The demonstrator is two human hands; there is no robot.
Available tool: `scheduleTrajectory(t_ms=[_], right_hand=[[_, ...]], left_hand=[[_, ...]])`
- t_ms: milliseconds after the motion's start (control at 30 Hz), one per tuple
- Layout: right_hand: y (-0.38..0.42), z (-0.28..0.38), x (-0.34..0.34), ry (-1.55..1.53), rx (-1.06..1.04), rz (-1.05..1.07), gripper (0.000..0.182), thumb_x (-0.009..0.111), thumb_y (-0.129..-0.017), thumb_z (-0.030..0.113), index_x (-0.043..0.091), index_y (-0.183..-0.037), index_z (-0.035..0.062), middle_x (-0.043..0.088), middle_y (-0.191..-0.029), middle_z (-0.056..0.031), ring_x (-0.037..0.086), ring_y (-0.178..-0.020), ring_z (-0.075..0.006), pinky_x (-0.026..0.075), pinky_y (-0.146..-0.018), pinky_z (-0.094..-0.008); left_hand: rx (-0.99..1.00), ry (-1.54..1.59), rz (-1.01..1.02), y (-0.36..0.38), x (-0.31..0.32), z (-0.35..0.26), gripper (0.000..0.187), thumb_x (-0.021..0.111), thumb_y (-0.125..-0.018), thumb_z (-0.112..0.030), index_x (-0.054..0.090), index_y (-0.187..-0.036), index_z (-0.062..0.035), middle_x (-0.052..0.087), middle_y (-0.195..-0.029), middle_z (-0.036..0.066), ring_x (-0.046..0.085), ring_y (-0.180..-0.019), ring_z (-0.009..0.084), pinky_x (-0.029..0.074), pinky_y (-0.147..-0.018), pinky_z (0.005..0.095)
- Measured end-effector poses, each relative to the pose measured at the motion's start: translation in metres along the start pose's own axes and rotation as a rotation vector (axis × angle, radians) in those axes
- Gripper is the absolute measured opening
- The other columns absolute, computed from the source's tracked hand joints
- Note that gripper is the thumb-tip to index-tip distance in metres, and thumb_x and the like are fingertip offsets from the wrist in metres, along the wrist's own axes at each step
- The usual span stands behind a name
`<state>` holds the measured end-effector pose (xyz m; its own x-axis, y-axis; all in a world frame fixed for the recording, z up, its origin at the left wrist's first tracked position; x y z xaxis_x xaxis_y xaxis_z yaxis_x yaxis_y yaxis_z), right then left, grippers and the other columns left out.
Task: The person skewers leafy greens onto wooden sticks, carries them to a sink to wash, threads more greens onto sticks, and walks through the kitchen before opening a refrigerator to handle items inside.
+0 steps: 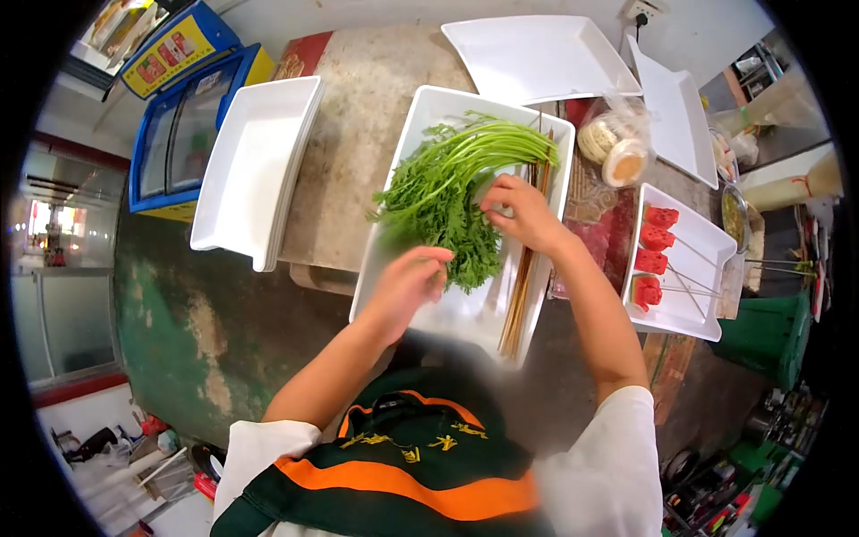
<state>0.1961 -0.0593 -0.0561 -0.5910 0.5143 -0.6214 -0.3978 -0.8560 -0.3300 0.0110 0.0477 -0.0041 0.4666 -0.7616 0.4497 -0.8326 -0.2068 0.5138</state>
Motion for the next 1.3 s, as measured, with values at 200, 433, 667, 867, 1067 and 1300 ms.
scheduleTrajectory(t_ms=[200,433,667,867,1067,1300], right_hand=[[-0.005,-0.004,-0.01,-0.243,0.224,0.038,0.011,0.054,-0.068,0.009,0.052,-0.076,0.0028,0.049,-0.073,-0.005,0.048,-0.063,-0.0148,0.04,-0.058,-0.0255],[-0.008,-0.006,-0.017,-0.369,0.328,0.057,0.009,0.055,-0.072,0.011,0.051,-0.076,0.0032,0.045,-0.062,0.0025,0.04,-0.058,-0.0038,0.034,-0.052,-0.0184],[-0.012,-0.005,-0.02,-0.507,0.35,0.072,0.015,0.057,-0.069,0.014,0.052,-0.077,0.0017,0.049,-0.073,-0.0017,0.043,-0.06,-0.0085,0.036,-0.054,-0.0221],[-0.014,-0.005,-0.018,-0.577,0.327,-0.008,0.015,0.057,-0.068,0.014,0.052,-0.075,0.0019,0.048,-0.07,-0.0005,0.042,-0.059,-0.0075,0.035,-0.054,-0.0213],[-0.018,0.001,-0.013,-0.654,0.305,-0.054,0.015,0.059,-0.067,0.013,0.052,-0.075,0.0021,0.048,-0.067,0.0001,0.042,-0.058,-0.0074,0.036,-0.053,-0.0211],[-0.022,-0.008,-0.008,-0.458,0.372,-0.246,0.017,0.062,-0.068,0.012,0.053,-0.076,0.0003,0.05,-0.064,0.0006,0.044,-0.058,-0.0056,0.036,-0.053,-0.0193]], left_hand=[[0.031,-0.268,-0.035,-0.015,0.002,-0.011,0.021,0.046,-0.079,-0.009,0.05,-0.098,-0.0012,0.044,-0.063,0.0,0.038,-0.054,0.0076,0.03,-0.048,0.0202],[0.07,-0.361,-0.009,-0.044,0.015,-0.032,0.027,0.05,-0.077,-0.01,0.05,-0.103,-0.0035,0.044,-0.061,-0.001,0.039,-0.05,0.0053,0.03,-0.043,0.0186],[0.57,-1.258,-0.145,-0.089,0.027,-0.028,0.024,0.06,-0.068,-0.012,0.057,-0.091,-0.004,0.055,-0.064,0.01,0.05,-0.055,0.0149,0.04,-0.054,0.0261],[0.54,-1.328,-0.22,-0.098,0.026,-0.029,0.015,0.062,-0.066,-0.013,0.061,-0.078,-0.0046,0.055,-0.062,0.015,0.052,-0.055,0.0256,0.042,-0.055,0.0309],[0.527,-1.34,-0.231,-0.099,0.028,-0.034,0.015,0.062,-0.068,-0.014,0.06,-0.077,-0.0025,0.055,-0.059,0.013,0.05,-0.051,0.0175,0.04,-0.052,0.0278],[0.542,-1.281,-0.233,-0.099,0.027,-0.035,0.013,0.061,-0.069,-0.013,0.062,-0.077,-0.0032,0.058,-0.063,0.01,0.052,-0.054,0.0134,0.041,-0.055,0.0262]])
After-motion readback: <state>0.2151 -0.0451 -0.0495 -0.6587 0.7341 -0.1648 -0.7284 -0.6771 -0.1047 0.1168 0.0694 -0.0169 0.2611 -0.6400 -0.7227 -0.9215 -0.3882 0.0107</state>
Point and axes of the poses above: each hand's wrist, its own y-axis away from the middle knuckle, its own x-axis out of the palm, z = x × y, the point moved 1 cm from there along -y, towards the middle knuckle
